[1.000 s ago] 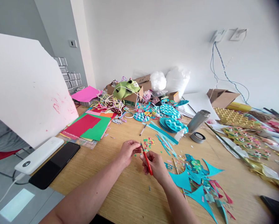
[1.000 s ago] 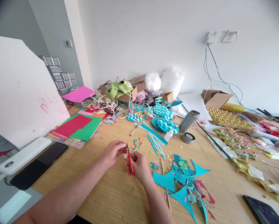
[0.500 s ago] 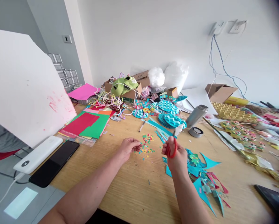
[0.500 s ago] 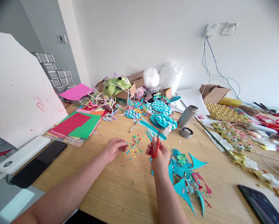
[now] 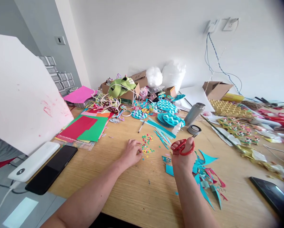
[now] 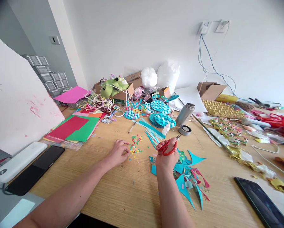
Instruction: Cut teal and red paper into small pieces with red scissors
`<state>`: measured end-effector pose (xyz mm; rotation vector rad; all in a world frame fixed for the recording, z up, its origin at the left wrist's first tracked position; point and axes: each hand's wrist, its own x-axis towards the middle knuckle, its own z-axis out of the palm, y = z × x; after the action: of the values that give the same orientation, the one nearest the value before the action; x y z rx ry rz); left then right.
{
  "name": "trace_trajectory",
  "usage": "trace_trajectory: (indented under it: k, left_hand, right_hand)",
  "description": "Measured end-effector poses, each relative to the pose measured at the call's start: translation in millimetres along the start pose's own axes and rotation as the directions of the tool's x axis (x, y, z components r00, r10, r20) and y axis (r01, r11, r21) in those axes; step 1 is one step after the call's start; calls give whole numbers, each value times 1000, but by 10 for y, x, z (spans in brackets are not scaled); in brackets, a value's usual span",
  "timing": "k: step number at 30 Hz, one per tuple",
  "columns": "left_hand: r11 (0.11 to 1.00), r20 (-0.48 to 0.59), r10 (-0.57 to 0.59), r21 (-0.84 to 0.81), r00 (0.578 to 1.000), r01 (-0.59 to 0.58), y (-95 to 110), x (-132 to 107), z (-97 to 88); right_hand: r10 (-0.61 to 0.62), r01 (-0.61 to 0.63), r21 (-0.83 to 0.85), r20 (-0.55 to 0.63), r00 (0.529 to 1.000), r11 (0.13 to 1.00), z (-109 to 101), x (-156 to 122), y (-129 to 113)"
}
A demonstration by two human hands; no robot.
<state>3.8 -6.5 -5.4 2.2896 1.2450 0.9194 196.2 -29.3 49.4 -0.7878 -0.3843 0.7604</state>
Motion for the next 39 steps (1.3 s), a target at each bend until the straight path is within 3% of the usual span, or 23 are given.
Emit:
trace_trajectory:
  k: [6,11,15,20,28,34,39]
  left_hand:
    - [996,12,23,83,1000,-24,-36,3,12]
    - [997,-41,-56,49,998,58,-80,43,-32]
    - [991,-81,-91,89,993,98,-114,63,-63]
    - [977,-15,-35,210,999,38,-104,33,-40]
    - [958,25,-48,283,999,39,-57,-15,-24]
    - [980,-6,-88,179,996,87,-128,53,-6]
    - [993,-142,-118,-8,983,118,-180,119,-38]
  right_hand:
    - [-55,58,-71,39,998,996,-6,-19,1]
    - [-34,52,-185,101,994,981,1,-58,-3]
    - [-63,124,-313,197,978,942,17,-112,24]
    - [-51,148,-354,270,962,923,33,-156,48]
    - [-11,102,-341,259,966,935,27,-143,51]
    - [-2,96,-346,264,965,933,29,-158,53]
    - [-62,135,-319,230,971,938,22,-144,27]
